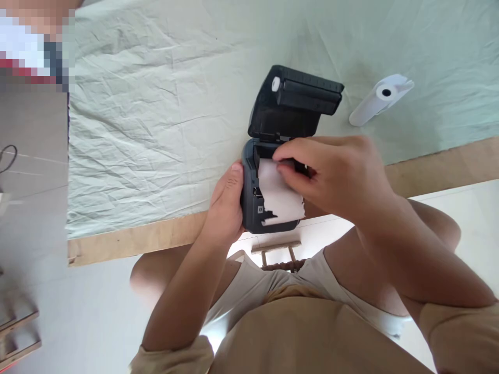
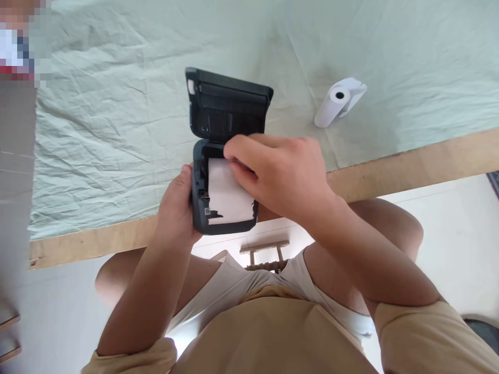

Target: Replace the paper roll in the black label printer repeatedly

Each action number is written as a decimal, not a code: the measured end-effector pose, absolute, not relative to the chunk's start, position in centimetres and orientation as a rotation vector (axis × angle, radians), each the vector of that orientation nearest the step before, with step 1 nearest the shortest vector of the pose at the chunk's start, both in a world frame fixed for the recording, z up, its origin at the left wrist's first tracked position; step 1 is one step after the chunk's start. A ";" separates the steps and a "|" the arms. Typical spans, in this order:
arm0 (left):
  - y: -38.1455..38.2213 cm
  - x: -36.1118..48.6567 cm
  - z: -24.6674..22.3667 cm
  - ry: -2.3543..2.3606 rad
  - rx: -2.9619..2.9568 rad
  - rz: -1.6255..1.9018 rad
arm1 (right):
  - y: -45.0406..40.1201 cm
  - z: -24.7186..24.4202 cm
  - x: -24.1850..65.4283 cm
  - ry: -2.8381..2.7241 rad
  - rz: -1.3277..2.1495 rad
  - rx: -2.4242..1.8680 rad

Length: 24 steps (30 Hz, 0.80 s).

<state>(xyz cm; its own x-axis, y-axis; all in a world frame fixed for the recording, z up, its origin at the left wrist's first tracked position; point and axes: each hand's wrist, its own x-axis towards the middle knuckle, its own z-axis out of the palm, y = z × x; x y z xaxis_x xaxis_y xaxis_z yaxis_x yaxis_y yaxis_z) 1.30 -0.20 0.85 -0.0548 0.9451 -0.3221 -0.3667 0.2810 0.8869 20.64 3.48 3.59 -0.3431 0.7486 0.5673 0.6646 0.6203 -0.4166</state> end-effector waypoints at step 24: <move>0.1 1.4 1.2 1.145 0.501 1.198 | 7.0 0.8 25.0 -1.651 0.713 -1.214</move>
